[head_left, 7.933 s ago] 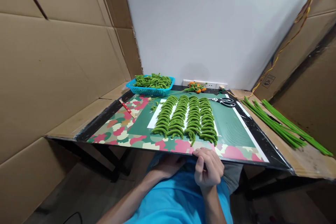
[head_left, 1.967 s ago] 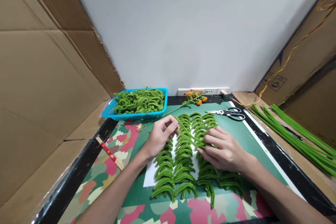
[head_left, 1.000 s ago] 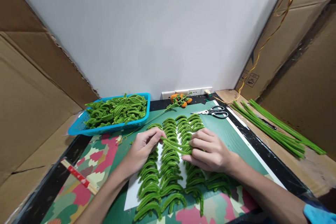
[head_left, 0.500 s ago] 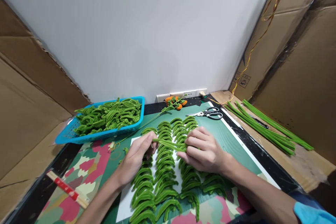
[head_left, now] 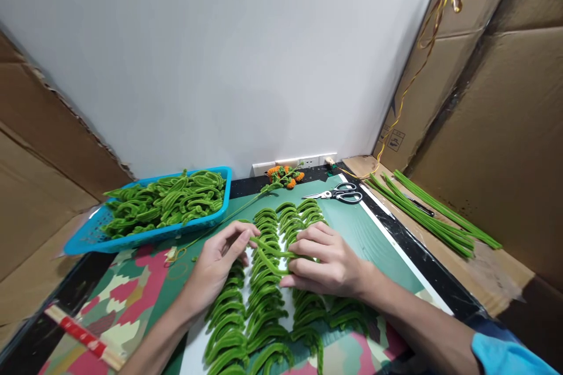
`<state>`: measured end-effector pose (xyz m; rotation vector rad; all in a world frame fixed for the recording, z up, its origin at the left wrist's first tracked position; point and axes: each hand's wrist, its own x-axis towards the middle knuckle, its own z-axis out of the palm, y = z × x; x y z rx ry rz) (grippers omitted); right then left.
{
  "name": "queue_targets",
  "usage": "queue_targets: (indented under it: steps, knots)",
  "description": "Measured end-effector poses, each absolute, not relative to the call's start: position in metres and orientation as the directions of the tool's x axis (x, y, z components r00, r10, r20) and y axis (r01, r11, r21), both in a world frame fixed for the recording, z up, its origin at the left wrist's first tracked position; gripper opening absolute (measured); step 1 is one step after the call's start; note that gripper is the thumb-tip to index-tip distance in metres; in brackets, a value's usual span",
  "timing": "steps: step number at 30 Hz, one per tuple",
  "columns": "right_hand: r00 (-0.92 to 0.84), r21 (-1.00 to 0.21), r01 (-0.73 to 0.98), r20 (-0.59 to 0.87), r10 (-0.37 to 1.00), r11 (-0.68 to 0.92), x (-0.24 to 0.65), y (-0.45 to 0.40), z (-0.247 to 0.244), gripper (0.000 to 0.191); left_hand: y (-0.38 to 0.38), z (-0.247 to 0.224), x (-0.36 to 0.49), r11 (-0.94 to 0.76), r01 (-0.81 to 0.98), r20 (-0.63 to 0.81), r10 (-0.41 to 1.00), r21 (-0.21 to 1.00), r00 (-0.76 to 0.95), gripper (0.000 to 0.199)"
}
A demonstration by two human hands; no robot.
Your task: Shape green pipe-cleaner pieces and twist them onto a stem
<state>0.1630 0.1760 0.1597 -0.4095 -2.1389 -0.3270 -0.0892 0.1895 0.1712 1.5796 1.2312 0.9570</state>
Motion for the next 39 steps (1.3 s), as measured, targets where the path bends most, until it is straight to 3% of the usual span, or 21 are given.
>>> queue_targets:
  steps: [6, 12, 20, 24, 29, 33, 36, 39]
  knots:
    - [-0.537, 0.062, 0.406, 0.824, 0.183, 0.912, 0.161, 0.175, 0.158, 0.023, 0.188, 0.172, -0.089, -0.004, 0.139, -0.033, 0.964, 0.99, 0.264, 0.038]
    - [-0.474, 0.037, 0.354, 0.868, 0.145, 0.935, 0.163, 0.175, 0.16, 0.021, 0.185, 0.175, -0.087, -0.074, 0.218, 0.002, 0.95, 0.973, 0.313, 0.039]
    - [-0.342, 0.007, 0.467, 0.923, 0.174, 0.884, 0.165, 0.166, 0.166, 0.016, 0.185, 0.171, -0.095, -0.089, 0.202, 0.008, 0.928, 0.975, 0.372, 0.034]
    - [-0.348, -0.001, 0.438, 0.922, 0.171, 0.899, 0.164, 0.167, 0.168, 0.017, 0.188, 0.173, -0.097, -0.153, 0.237, 0.068, 0.941, 0.959, 0.331, 0.03]
    - [-0.346, -0.008, 0.396, 0.925, 0.157, 0.918, 0.162, 0.17, 0.164, 0.014, 0.182, 0.175, -0.096, -0.11, 0.211, 0.013, 0.909, 0.971, 0.416, 0.027]
    - [-0.345, -0.026, 0.406, 0.921, 0.18, 0.913, 0.162, 0.17, 0.162, 0.014, 0.177, 0.176, -0.095, -0.178, 0.187, 0.083, 0.901, 0.966, 0.427, 0.024]
    - [-0.342, -0.077, 0.402, 0.912, 0.228, 0.912, 0.162, 0.169, 0.161, 0.013, 0.176, 0.177, -0.095, -0.184, 0.147, 0.111, 0.908, 0.972, 0.405, 0.024]
    - [-0.308, -0.149, 0.385, 0.91, 0.279, 0.911, 0.161, 0.168, 0.162, 0.014, 0.174, 0.181, -0.094, -0.101, 0.136, 0.037, 0.911, 0.986, 0.411, 0.026]
